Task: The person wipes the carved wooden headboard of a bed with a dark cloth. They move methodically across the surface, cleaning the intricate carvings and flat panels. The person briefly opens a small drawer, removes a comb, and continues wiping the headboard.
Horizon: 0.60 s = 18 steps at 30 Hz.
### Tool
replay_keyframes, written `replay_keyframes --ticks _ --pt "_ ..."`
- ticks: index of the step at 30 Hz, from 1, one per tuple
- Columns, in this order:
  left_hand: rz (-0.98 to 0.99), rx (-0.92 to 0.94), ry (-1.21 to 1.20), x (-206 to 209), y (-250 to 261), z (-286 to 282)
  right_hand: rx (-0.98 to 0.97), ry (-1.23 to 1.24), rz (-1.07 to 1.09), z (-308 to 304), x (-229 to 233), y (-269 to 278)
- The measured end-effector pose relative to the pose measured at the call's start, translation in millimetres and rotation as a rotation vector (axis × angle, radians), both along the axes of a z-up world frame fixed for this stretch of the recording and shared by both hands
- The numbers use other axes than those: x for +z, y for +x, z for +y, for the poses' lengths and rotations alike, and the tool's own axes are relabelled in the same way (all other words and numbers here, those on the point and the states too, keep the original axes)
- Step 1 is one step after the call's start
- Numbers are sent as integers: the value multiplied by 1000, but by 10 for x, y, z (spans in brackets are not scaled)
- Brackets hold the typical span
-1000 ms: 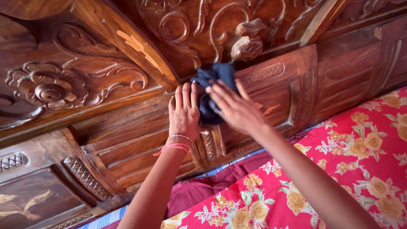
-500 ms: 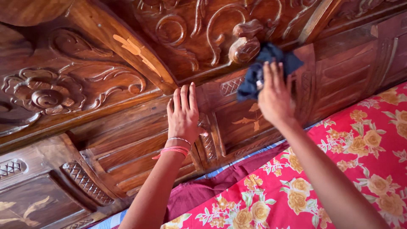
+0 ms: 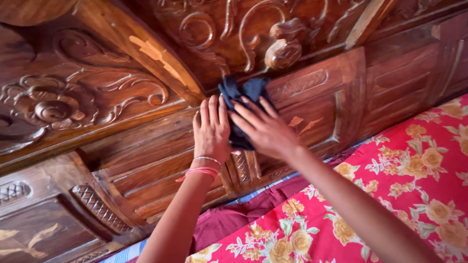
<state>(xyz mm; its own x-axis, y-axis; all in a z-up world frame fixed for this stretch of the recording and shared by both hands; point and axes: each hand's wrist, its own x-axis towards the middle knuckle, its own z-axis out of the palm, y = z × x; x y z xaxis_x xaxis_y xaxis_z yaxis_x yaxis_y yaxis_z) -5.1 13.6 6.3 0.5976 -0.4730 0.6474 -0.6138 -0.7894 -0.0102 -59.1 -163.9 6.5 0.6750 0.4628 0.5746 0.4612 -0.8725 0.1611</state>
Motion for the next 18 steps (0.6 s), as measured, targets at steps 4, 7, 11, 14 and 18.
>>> replay_keyframes --ticks 4,7,11,14,18 --pt "151 -22 3 120 -70 27 -106 -38 -33 -461 -70 0" --pt "173 -26 14 212 -125 44 -240 128 -117 -826 -119 -28" --pt "198 -36 16 247 -133 55 -474 337 -160 -1280 -200 -86" --pt "207 -39 14 252 -125 60 -667 493 -201 -1350 -297 1" --pt "209 -41 15 246 -122 49 -693 464 -203 -1051 -340 126"
